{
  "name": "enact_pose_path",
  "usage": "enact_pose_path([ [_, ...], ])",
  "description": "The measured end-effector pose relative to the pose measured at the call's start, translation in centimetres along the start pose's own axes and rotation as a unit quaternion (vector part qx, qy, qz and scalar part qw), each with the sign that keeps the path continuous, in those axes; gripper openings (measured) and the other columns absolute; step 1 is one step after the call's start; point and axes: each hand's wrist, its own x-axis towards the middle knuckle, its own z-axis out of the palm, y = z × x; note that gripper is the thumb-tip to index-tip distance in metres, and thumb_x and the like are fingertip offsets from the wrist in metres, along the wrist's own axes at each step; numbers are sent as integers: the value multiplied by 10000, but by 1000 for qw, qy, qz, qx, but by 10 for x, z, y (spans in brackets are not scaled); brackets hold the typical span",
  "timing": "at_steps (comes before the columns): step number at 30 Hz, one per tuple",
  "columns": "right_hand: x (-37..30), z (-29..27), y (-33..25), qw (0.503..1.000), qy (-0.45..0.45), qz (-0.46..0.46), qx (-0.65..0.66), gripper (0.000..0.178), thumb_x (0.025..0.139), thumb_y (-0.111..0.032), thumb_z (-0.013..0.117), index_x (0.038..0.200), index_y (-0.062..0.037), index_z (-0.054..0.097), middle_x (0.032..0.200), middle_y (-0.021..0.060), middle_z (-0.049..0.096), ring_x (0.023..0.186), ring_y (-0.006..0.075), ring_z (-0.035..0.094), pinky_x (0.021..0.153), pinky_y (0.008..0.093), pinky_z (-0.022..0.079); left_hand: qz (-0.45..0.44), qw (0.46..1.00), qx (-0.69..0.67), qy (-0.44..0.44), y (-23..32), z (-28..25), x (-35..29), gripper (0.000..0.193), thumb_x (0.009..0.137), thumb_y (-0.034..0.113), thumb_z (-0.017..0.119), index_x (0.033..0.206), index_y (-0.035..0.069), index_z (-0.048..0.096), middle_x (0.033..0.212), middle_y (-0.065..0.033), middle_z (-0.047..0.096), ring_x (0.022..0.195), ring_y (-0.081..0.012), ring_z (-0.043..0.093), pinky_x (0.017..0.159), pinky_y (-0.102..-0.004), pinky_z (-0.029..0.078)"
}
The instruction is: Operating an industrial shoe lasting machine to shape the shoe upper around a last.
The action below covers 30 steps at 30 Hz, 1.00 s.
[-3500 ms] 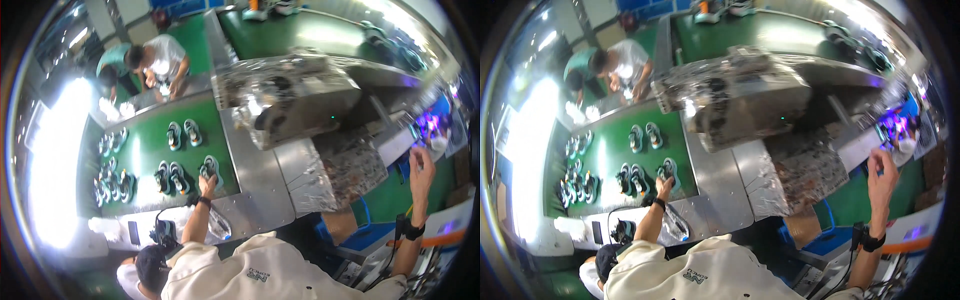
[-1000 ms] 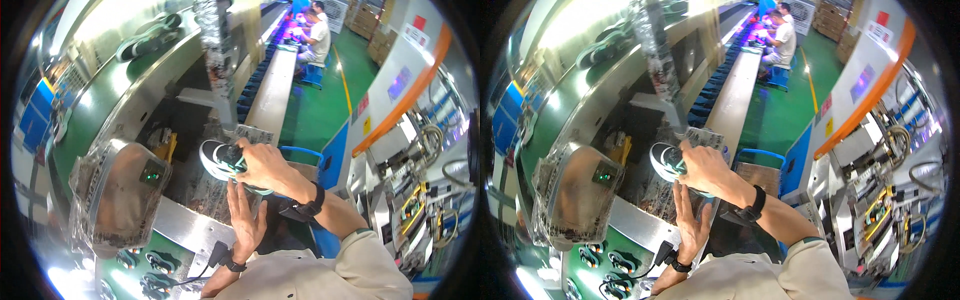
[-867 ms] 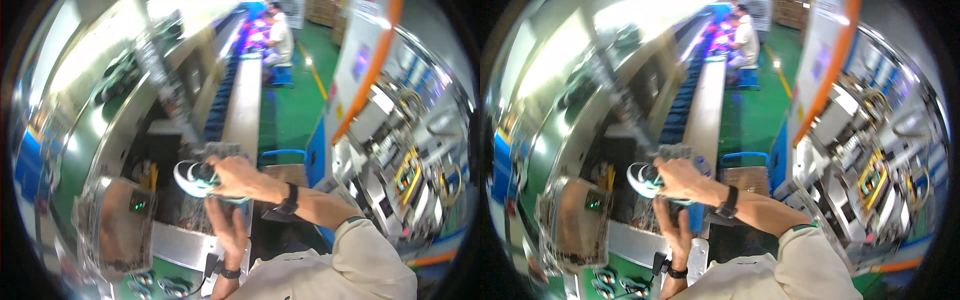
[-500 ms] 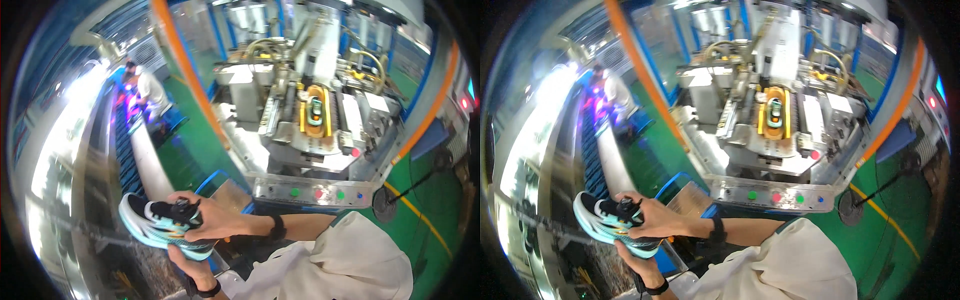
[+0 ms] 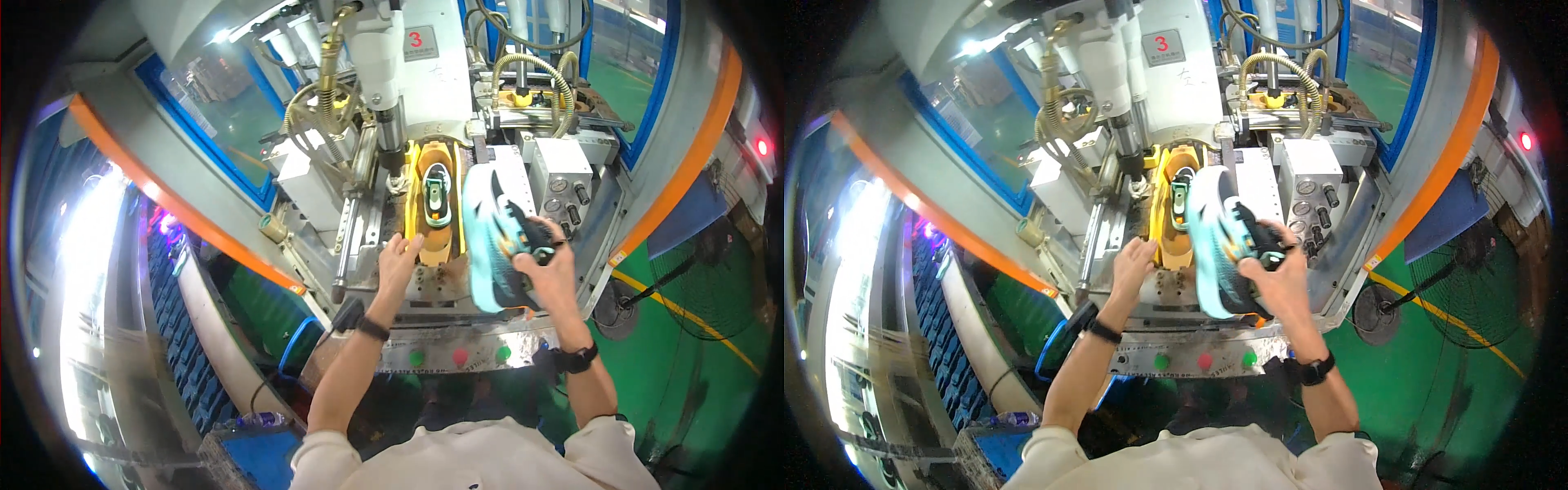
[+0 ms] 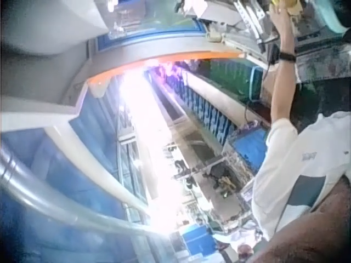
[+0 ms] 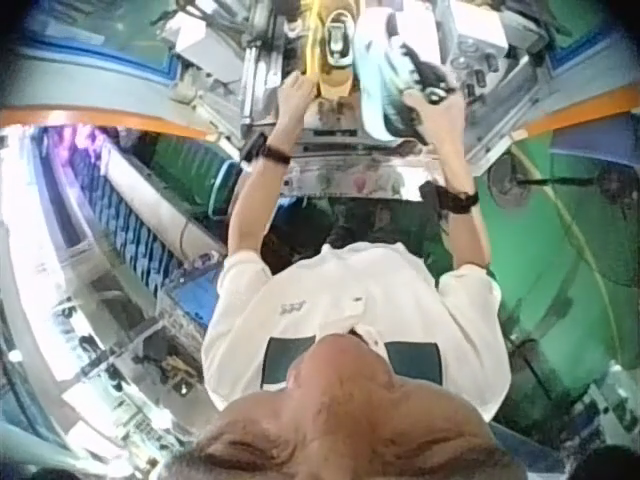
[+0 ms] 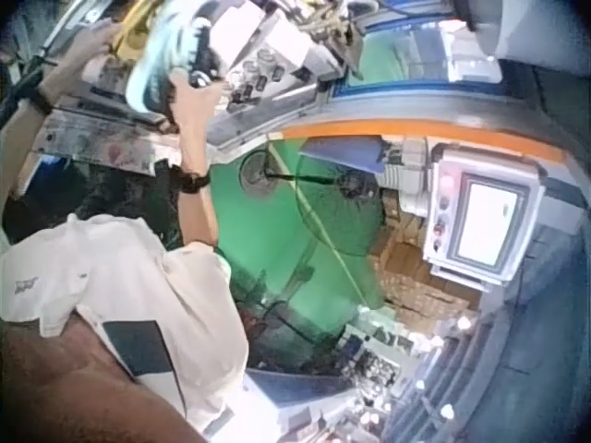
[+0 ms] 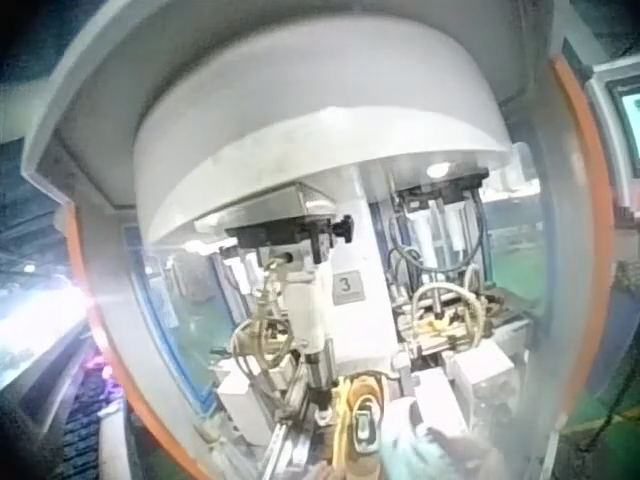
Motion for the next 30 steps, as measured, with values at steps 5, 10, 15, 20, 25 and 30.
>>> enact_pose_path([
  [5,23,-47,-4,994,101,29,-37,605,687,-69,695,1267,-8,532,1098,96,612,964,158,601,881,284,493,20,963,260,72,-28,59,134,909,759,493,755,1331,-136,432,1308,-365,509,1232,-457,508,1028,-459,421],
  [10,39,-46,13,985,148,27,-82,559,707,-57,665,1247,6,537,1082,84,606,929,145,598,845,270,495,13,935,339,103,-56,84,196,864,761,270,748,1415,-81,305,1383,-318,443,1248,-450,487,1056,-486,403],
  [15,109,-32,33,981,127,35,-141,574,697,-114,721,1213,63,541,1063,129,643,940,177,622,849,290,506,30,941,311,128,-47,68,186,520,716,79,697,1181,-42,498,1104,-280,638,1029,-420,638,904,-491,500],
  [20,216,41,30,913,0,145,-383,669,638,-290,787,1129,115,580,984,236,676,885,308,676,806,374,531,-148,962,-223,-52,-26,0,85,247,833,23,709,1063,-26,634,1023,-97,681,880,-225,672,726,-390,567],
  [25,252,165,81,885,-152,169,-407,599,669,-323,771,1070,100,635,1030,262,676,964,351,680,835,411,539,-172,950,-262,0,11,-85,-91,375,881,87,653,1233,-19,577,1055,-60,659,940,-146,642,829,-311,534],
  [30,237,244,180,876,-58,59,-475,496,767,-247,692,1085,62,470,998,304,664,949,445,667,833,484,545,-139,947,-235,170,27,-150,-211,502,827,52,648,1296,-55,505,1136,-106,638,993,-171,638,878,-289,504],
])
